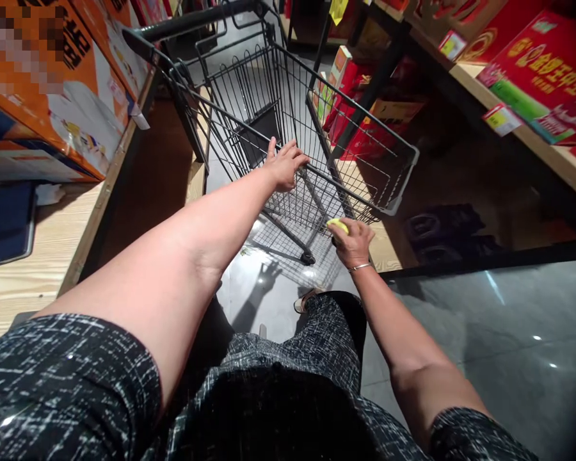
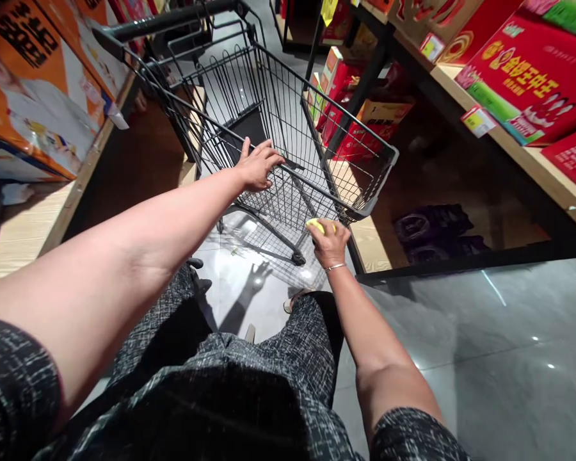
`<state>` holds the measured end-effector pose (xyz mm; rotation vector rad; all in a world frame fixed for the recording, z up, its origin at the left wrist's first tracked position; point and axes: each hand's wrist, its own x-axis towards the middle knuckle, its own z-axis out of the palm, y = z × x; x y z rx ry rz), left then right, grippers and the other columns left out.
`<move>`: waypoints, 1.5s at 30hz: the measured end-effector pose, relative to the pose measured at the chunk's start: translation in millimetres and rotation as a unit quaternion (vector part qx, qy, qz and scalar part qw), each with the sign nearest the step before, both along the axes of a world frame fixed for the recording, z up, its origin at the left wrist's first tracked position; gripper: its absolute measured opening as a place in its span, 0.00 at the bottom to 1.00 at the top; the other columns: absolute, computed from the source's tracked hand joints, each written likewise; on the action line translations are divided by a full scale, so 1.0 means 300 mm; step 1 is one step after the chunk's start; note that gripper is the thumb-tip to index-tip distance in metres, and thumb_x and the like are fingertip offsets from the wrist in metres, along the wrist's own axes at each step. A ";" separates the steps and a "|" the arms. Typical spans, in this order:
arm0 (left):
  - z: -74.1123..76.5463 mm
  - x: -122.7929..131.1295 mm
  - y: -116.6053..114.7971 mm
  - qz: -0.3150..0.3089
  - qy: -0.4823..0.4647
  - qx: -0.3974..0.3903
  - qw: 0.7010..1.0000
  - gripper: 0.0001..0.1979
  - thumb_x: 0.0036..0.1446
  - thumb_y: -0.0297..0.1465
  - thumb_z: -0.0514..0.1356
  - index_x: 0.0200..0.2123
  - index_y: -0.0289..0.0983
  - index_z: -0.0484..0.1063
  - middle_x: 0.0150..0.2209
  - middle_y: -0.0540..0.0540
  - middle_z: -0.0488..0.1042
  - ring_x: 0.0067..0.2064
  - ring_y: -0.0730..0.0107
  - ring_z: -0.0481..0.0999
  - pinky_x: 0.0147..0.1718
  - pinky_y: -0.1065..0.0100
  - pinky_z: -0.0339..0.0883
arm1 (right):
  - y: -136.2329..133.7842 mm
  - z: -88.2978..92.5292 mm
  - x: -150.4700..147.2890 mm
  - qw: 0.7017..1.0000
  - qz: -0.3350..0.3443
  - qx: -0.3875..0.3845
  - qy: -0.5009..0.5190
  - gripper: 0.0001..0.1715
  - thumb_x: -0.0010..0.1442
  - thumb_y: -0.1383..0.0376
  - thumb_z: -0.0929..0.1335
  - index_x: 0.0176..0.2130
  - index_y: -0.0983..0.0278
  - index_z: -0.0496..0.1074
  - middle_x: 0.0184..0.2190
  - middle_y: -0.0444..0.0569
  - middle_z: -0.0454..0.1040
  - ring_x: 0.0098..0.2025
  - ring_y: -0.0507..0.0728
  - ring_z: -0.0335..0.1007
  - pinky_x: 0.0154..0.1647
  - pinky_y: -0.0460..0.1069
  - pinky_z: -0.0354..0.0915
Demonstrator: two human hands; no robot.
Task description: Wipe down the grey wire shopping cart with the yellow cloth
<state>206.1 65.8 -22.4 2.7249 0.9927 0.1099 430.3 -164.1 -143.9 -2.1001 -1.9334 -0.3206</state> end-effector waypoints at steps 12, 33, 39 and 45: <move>-0.025 -0.055 -0.039 0.012 -0.050 0.000 0.999 0.31 0.61 0.41 0.62 0.66 0.42 0.63 0.72 0.43 0.54 0.76 0.43 0.34 0.68 0.40 0.14 | 0.099 0.167 -0.109 0.980 -0.021 0.192 -0.043 0.33 0.55 0.69 0.67 0.60 0.58 0.69 0.58 0.57 0.64 0.55 0.65 0.59 0.54 0.61 0.59; -0.007 -0.195 -0.056 0.084 -0.111 -0.050 0.989 0.22 0.66 0.48 0.55 0.54 0.43 0.74 0.72 0.47 0.55 0.76 0.49 0.35 0.71 0.40 0.26 | -0.246 -0.046 -0.317 0.966 0.180 -0.156 -0.103 0.23 0.66 0.68 0.65 0.56 0.50 0.75 0.60 0.49 0.71 0.59 0.63 0.59 0.56 0.57 0.59; 0.028 -0.173 -0.149 0.126 -0.091 -0.037 0.987 0.19 0.68 0.41 0.52 0.55 0.43 0.76 0.72 0.46 0.58 0.76 0.45 0.36 0.68 0.33 0.20 | -0.240 0.267 -0.305 0.972 0.152 0.161 -0.080 0.23 0.65 0.67 0.69 0.57 0.48 0.75 0.56 0.48 0.73 0.60 0.61 0.57 0.58 0.56 0.56; -0.011 -0.159 -0.369 -0.095 -0.090 -0.019 0.991 0.20 0.69 0.39 0.54 0.60 0.43 0.72 0.65 0.45 0.69 0.74 0.55 0.50 0.71 0.40 0.25 | -0.229 0.203 -0.297 0.943 0.187 0.231 -0.152 0.13 0.65 0.67 0.70 0.47 0.51 0.78 0.52 0.43 0.77 0.60 0.60 0.60 0.58 0.56 0.53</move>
